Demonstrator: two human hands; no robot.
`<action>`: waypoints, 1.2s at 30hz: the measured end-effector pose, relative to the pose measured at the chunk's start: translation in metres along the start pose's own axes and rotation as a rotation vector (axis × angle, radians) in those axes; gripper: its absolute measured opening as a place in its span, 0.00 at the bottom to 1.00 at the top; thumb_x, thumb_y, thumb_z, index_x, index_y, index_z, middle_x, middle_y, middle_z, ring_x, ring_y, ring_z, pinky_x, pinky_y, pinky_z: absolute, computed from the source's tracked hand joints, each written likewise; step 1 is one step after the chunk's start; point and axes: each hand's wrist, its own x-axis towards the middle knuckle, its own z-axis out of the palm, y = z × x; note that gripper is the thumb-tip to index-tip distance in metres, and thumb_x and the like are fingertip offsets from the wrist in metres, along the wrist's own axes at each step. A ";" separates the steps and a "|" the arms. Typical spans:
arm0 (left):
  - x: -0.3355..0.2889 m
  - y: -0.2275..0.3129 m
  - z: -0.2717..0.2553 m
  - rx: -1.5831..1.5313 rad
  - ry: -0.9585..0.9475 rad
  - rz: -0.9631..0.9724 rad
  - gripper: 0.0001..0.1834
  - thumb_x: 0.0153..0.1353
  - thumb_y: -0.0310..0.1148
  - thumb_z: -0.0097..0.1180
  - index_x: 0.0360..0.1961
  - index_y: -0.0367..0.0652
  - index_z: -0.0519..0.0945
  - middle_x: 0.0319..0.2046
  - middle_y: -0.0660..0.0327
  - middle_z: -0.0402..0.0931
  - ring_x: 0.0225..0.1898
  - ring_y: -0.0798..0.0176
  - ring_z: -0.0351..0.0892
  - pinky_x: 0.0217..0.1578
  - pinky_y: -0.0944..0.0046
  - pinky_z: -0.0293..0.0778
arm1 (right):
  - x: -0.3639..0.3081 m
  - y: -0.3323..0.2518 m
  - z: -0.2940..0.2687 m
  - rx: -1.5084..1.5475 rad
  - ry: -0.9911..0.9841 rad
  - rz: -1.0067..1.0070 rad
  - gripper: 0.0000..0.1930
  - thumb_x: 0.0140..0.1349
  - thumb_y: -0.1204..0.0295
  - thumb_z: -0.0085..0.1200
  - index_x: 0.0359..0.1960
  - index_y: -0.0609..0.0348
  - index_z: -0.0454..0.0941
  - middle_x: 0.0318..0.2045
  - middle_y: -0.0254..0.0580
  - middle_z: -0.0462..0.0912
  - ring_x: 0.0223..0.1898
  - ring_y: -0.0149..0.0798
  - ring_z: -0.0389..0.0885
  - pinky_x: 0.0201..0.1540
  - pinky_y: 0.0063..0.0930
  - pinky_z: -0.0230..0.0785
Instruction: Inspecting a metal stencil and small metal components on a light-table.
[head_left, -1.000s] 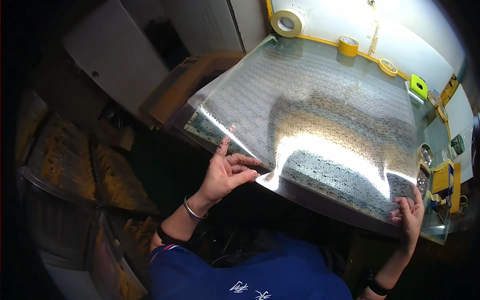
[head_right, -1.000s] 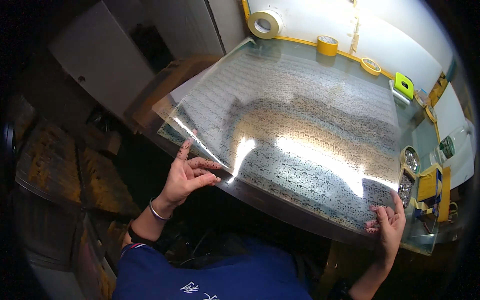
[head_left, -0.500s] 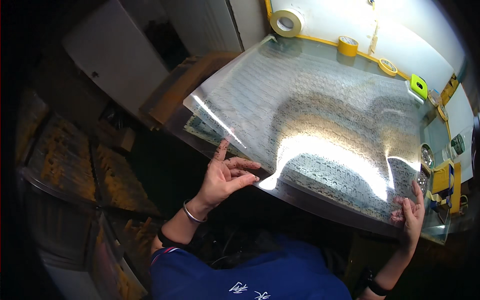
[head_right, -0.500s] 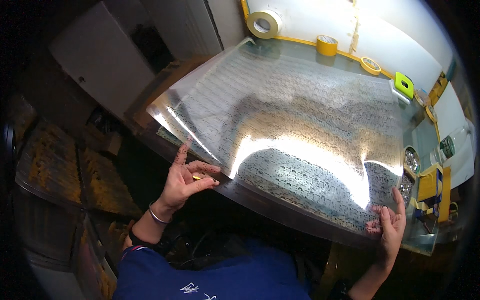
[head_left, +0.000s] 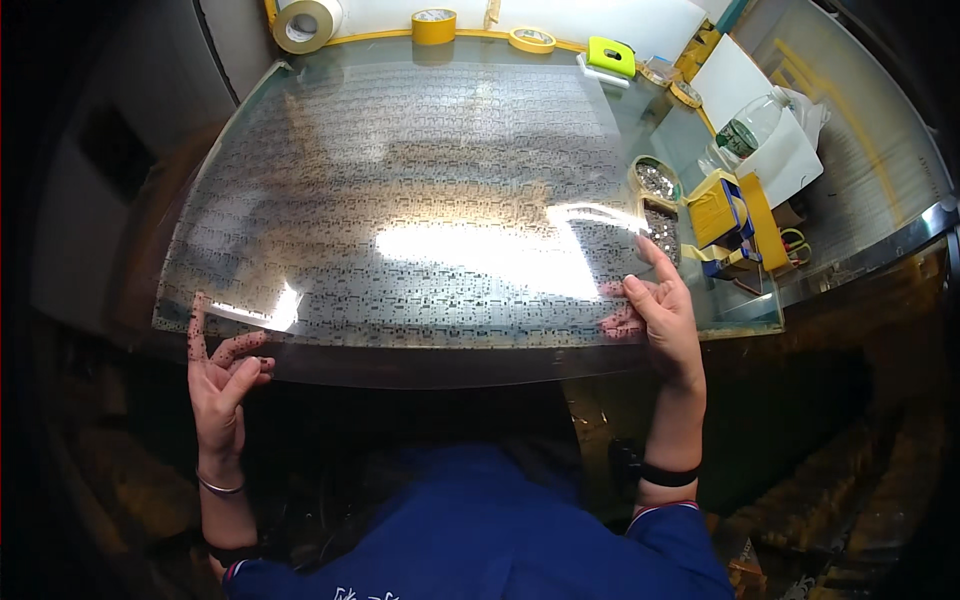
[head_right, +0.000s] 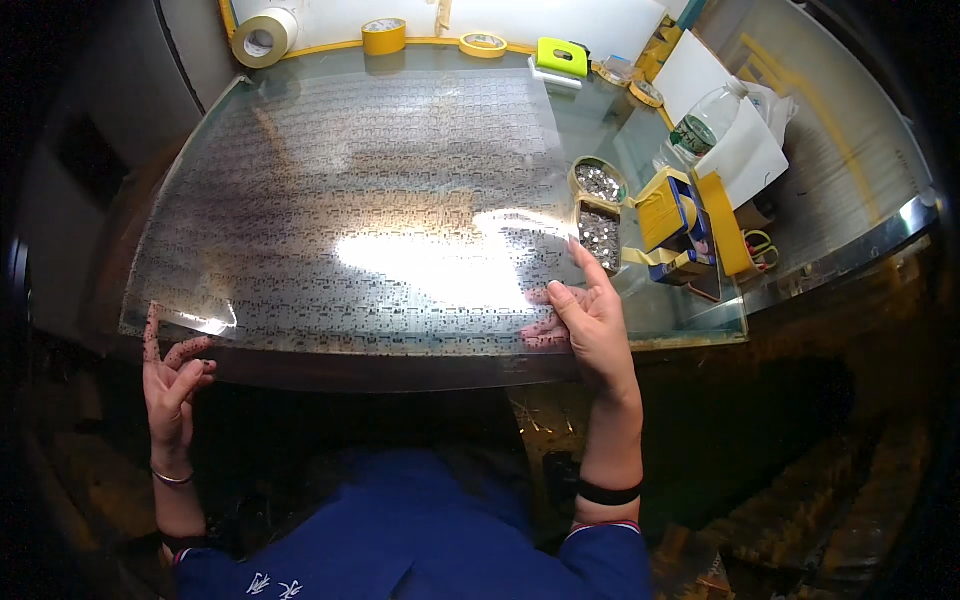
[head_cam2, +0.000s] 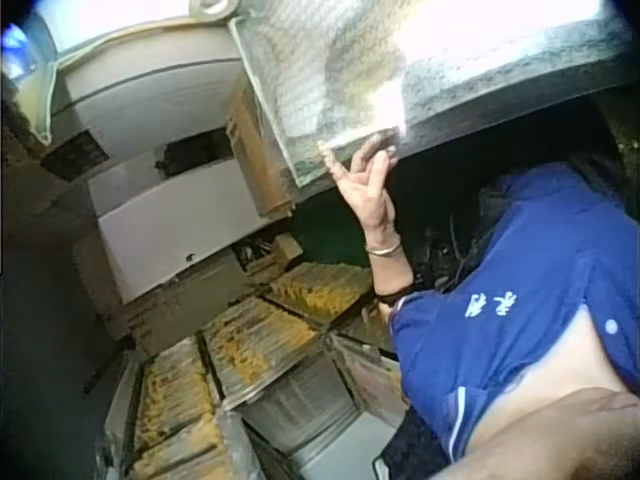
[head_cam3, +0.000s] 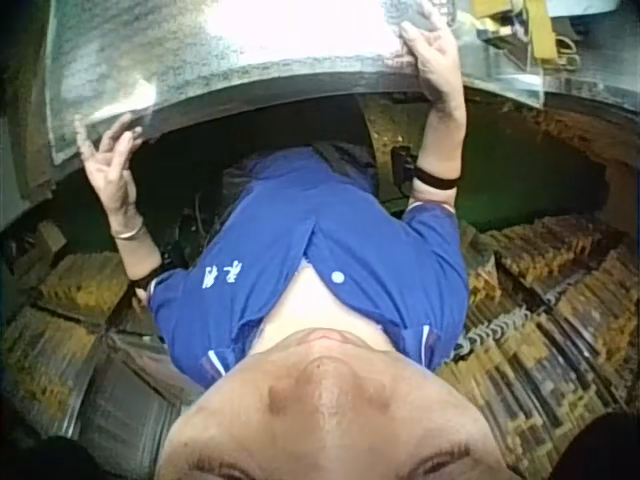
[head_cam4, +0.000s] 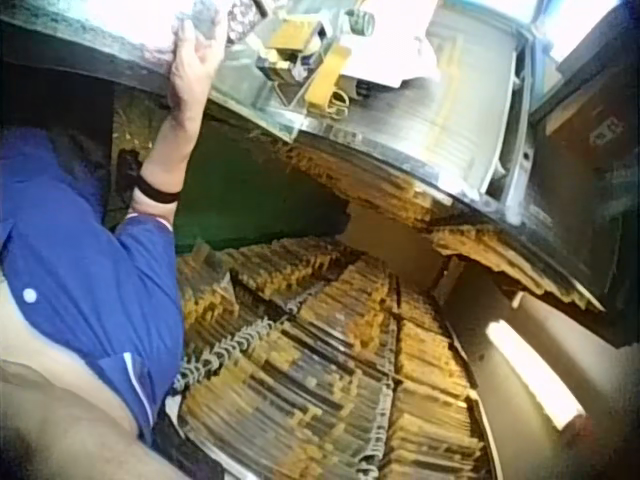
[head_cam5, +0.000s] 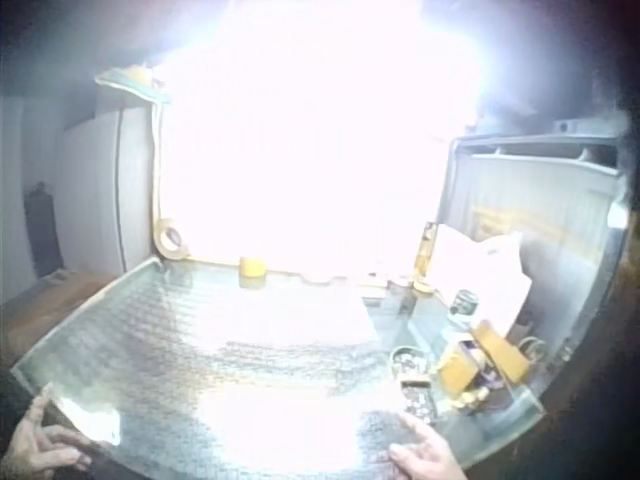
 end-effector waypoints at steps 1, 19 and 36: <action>0.000 0.000 0.000 0.001 -0.001 0.002 0.45 0.53 0.23 0.55 0.67 0.47 0.42 0.41 0.51 0.73 0.34 0.66 0.77 0.35 0.72 0.75 | -0.001 -0.001 0.000 -0.001 0.002 0.002 0.30 0.64 0.74 0.45 0.65 0.59 0.44 0.33 0.52 0.80 0.22 0.35 0.81 0.23 0.21 0.76; 0.006 -0.011 -0.015 -0.091 -0.067 -0.005 0.48 0.52 0.23 0.57 0.68 0.51 0.40 0.43 0.46 0.73 0.37 0.61 0.79 0.38 0.68 0.77 | -0.003 -0.009 0.017 -0.078 0.080 -0.012 0.32 0.63 0.75 0.45 0.67 0.49 0.46 0.31 0.47 0.80 0.18 0.28 0.79 0.18 0.17 0.75; 0.002 0.037 -0.043 0.690 -0.582 -0.560 0.16 0.58 0.38 0.57 0.38 0.33 0.78 0.23 0.57 0.80 0.26 0.69 0.80 0.24 0.71 0.75 | -0.006 -0.003 0.015 -0.123 0.119 -0.035 0.29 0.63 0.74 0.46 0.65 0.47 0.52 0.30 0.50 0.81 0.17 0.31 0.79 0.18 0.20 0.74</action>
